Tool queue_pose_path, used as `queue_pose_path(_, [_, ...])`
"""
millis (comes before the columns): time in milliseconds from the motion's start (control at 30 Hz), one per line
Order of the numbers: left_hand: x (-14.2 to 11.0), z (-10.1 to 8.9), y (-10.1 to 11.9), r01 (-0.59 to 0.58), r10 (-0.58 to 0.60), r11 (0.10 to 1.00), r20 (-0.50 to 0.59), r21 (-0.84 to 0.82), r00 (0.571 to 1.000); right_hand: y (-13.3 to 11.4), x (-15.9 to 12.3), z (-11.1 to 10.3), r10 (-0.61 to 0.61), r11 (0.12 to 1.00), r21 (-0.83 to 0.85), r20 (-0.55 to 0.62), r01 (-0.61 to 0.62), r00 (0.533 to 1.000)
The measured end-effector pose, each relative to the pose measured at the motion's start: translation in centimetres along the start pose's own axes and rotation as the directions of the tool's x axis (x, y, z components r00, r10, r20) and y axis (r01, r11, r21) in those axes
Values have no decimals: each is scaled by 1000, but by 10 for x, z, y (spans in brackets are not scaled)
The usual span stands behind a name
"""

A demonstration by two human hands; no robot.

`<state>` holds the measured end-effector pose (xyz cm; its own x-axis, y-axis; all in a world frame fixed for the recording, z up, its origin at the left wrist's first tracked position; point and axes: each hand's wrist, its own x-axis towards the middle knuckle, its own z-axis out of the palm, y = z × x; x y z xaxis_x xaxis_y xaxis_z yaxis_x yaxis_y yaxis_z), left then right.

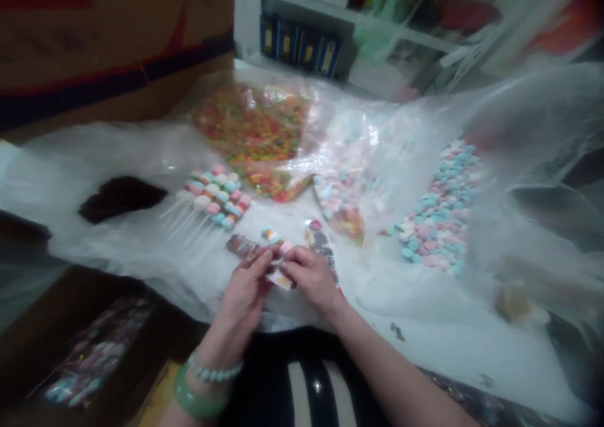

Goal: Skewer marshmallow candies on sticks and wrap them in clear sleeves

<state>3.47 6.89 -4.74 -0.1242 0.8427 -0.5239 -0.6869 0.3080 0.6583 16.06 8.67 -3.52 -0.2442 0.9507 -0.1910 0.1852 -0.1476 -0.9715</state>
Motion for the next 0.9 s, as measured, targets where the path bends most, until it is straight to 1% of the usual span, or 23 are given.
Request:
queue_pose_path(33, [1, -5, 2, -9, 9, 1000, -6, 10, 1000, -1, 1, 1, -2, 998, -66, 51, 5, 999])
queue_pose_path(100, [3, -12, 5, -48, 49, 999, -83, 6, 995, -3, 4, 5, -25, 988, -152, 99, 40, 995])
queue_pose_path(167, [2, -14, 8, -102, 92, 994, -178, -46, 980, -3, 8, 14, -69, 982, -170, 70, 80, 995])
queue_pose_path(200, [1, -14, 9, -131, 112, 988, -205, -83, 972, -3, 10, 19, -80, 983, -160, 42, 85, 996])
queue_pose_path(233, [1, -13, 10, -160, 132, 980, -220, -115, 966, -3, 12, 26, -72, 987, -141, 17, 74, 997])
queue_pose_path(300, [0, -13, 12, -211, 171, 966, -240, -150, 956, -4, 15, 38, -6, 997, -78, -2, 6, 1000])
queue_pose_path(367, [0, -16, 14, -239, 194, 958, -254, -160, 948, -6, 17, 47, 69, 998, -12, 40, -69, 997])
queue_pose_path(433, [1, -23, 17, -240, 199, 958, -240, -157, 950, -8, 19, 53, 89, 996, -9, 66, -89, 994])
queue_pose_path(533, [3, -38, 22, -213, 188, 968, -183, -130, 965, -10, 20, 58, 73, 991, -115, 44, -68, 996])
queue_pose_path(567, [5, -43, 24, -216, 192, 969, -185, -119, 964, -9, 21, 59, 70, 986, -153, 48, -62, 996])
queue_pose_path(633, [7, -52, 27, -259, 230, 960, -233, -103, 945, -8, 21, 65, 40, 977, -211, 96, -19, 995])
queue_pose_path(700, [8, -57, 29, -326, 285, 941, -306, -92, 908, -6, 21, 70, -43, 959, -271, 157, 85, 987])
queue_pose_path(733, [8, -59, 29, -344, 298, 935, -327, -90, 897, -6, 21, 73, -92, 942, -305, 165, 140, 982])
queue_pose_path(767, [6, -59, 29, -340, 295, 936, -325, -91, 898, -5, 21, 75, -135, 921, -345, 158, 183, 978])
queue_pose_path(800, [4, -59, 28, -318, 277, 944, -301, -92, 912, -5, 21, 76, -166, 897, -390, 139, 209, 976])
queue_pose_path(833, [2, -58, 28, -284, 252, 954, -263, -93, 931, -4, 22, 77, -187, 876, -431, 107, 215, 976])
queue_pose_path(867, [0, -57, 28, -242, 219, 966, -211, -90, 953, -4, 23, 77, -193, 858, -466, 95, 215, 977])
queue_pose_path(900, [-1, -57, 28, -218, 201, 972, -173, -85, 964, -3, 24, 77, -185, 852, -482, 88, 205, 979])
